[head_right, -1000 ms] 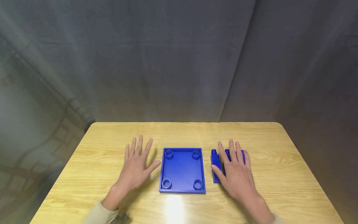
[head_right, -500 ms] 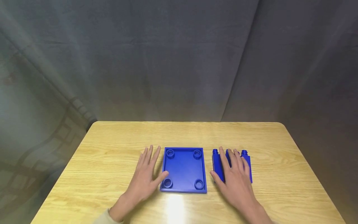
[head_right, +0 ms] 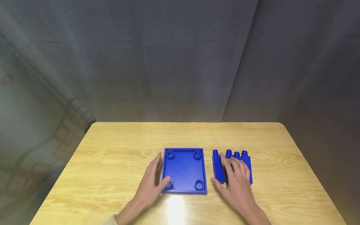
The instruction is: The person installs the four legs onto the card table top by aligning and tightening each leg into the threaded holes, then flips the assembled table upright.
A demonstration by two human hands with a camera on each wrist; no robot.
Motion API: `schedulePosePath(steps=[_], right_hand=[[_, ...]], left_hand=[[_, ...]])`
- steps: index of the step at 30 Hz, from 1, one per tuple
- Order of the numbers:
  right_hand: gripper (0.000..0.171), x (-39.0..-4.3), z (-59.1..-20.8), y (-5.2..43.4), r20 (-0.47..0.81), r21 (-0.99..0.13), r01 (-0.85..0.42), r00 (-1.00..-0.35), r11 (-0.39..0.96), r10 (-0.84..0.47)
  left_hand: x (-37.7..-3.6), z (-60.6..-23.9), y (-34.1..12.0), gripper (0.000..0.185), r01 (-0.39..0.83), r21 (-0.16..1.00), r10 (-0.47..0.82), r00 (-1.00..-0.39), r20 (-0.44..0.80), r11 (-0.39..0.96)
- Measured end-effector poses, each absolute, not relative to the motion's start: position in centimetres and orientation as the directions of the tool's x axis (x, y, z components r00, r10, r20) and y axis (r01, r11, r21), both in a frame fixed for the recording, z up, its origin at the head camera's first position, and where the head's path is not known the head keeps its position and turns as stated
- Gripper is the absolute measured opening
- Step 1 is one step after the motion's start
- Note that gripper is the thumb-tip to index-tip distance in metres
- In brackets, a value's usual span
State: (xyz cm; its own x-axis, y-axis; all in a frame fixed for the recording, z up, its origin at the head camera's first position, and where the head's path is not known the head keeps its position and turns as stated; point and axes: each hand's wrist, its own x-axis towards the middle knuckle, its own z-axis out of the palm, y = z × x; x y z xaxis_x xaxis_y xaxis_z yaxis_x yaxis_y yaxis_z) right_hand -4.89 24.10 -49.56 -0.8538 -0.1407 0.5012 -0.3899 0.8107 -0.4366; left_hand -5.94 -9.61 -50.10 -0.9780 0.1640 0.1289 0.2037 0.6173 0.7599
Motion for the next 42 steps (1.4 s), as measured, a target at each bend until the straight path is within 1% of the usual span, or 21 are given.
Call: schedulePosePath(steps=[6, 10, 13, 17, 21, 26, 29, 33, 38, 42], right_hand=[[0.097, -4.8, -50.6, 24.1, 0.503, -0.460, -0.389, -0.855, 0.798, -0.127], [0.093, -4.9, -51.1, 24.2, 0.499, -0.470, -0.389, -0.857, 0.792, -0.126], [0.088, -4.9, -51.4, 24.4, 0.508, -0.449, -0.393, -0.851, 0.802, -0.133], [0.075, -5.0, -51.9, 24.7, 0.530, -0.395, -0.411, -0.832, 0.821, -0.162], [0.068, -5.1, -52.1, 24.8, 0.552, -0.355, -0.432, -0.813, 0.829, -0.187], [0.072, -5.3, -52.2, 24.7, 0.588, -0.321, -0.460, -0.782, 0.828, -0.207], [0.075, -5.4, -52.2, 24.6, 0.615, -0.309, -0.474, -0.761, 0.825, -0.207], [0.072, -5.6, -52.3, 24.4, 0.649, -0.301, -0.495, -0.733, 0.815, -0.205], [0.070, -5.7, -52.4, 24.5, 0.677, -0.333, -0.502, -0.717, 0.798, -0.168], [0.068, -5.8, -52.5, 24.4, 0.714, -0.374, -0.517, -0.691, 0.770, -0.118]], left_hand=[[-5.7, -51.5, -9.7, 0.098, 0.181, 0.782, 0.155, -0.982, 0.108, 0.597], [-5.9, -52.0, -9.8, 0.100, 0.220, 0.765, 0.186, -0.973, 0.133, 0.605], [-6.1, -52.2, -9.8, 0.101, 0.278, 0.729, 0.227, -0.959, 0.171, 0.626], [-6.2, -52.3, -9.7, 0.103, 0.330, 0.663, 0.268, -0.943, 0.198, 0.672], [-6.2, -52.3, -9.7, 0.112, 0.330, 0.624, 0.286, -0.942, 0.173, 0.708], [-6.1, -52.4, -9.8, 0.120, 0.304, 0.609, 0.286, -0.949, 0.129, 0.733], [-6.0, -52.4, -9.7, 0.121, 0.301, 0.601, 0.284, -0.950, 0.126, 0.741], [-6.0, -52.3, -9.8, 0.120, 0.298, 0.603, 0.280, -0.951, 0.127, 0.740], [-5.9, -52.2, -9.8, 0.118, 0.297, 0.614, 0.284, -0.951, 0.122, 0.731], [-6.0, -52.2, -9.8, 0.118, 0.300, 0.616, 0.289, -0.950, 0.121, 0.728]])
